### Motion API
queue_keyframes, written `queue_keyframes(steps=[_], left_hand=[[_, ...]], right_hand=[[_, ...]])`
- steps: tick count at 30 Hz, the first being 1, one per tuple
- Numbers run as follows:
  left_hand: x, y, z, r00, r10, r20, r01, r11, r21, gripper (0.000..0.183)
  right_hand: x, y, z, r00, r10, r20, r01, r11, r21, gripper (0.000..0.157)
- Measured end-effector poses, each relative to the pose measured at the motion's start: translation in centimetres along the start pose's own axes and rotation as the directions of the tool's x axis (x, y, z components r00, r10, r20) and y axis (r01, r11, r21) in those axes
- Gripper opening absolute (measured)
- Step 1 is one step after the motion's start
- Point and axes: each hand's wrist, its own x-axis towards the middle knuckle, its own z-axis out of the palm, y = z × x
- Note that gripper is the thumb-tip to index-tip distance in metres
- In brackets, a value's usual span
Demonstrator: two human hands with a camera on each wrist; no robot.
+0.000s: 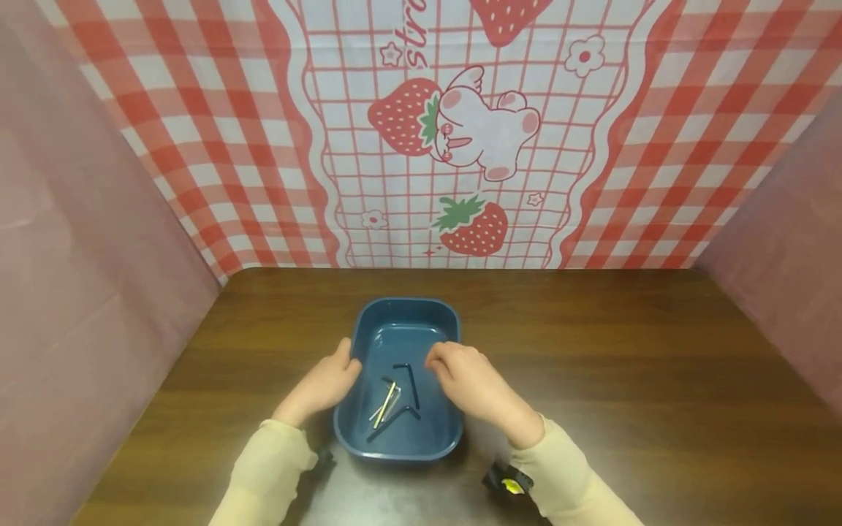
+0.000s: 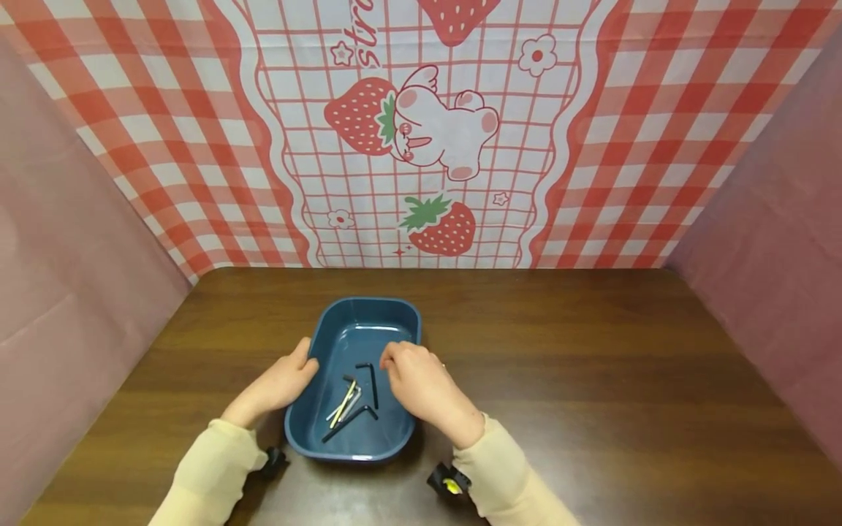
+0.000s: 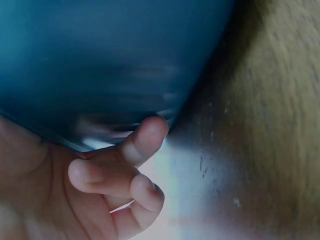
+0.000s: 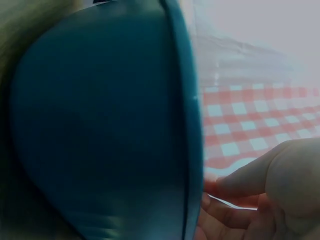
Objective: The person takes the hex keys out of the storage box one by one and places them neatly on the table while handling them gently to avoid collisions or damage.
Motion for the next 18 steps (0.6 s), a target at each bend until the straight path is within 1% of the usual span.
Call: queue_keyframes(steps=[4, 7, 13, 18], left_hand=[[0.0, 0.5, 0.2, 1.0, 0.007, 0.005, -0.007, 1.0, -0.011, 0.038], [-0.1, 0.7, 0.0, 1.0, 0.014, -0.001, -0.014, 1.0, -0.012, 0.035], [-0.2, 0.6, -0.2, 1.0, 0.012, -0.011, -0.012, 1.0, -0.011, 0.034], [-0.1, 0.4, -0.1, 1.0, 0.007, -0.011, -0.007, 1.0, -0.006, 0.037]], right_hand=[[0.2, 0.3, 0.2, 1.0, -0.005, 0.02, 0.005, 1.0, -0.008, 0.013], [0.4, 0.2, 0.2, 0.999, -0.008, 0.04, 0.008, 1.0, 0.002, 0.011], [1.0, 0.0, 0.8, 0.994, -0.042, 0.097, 0.044, 0.999, -0.027, 0.008], [1.6, -0.2, 1.2, 0.992, -0.061, 0.113, 0.066, 0.997, -0.041, 0.007]])
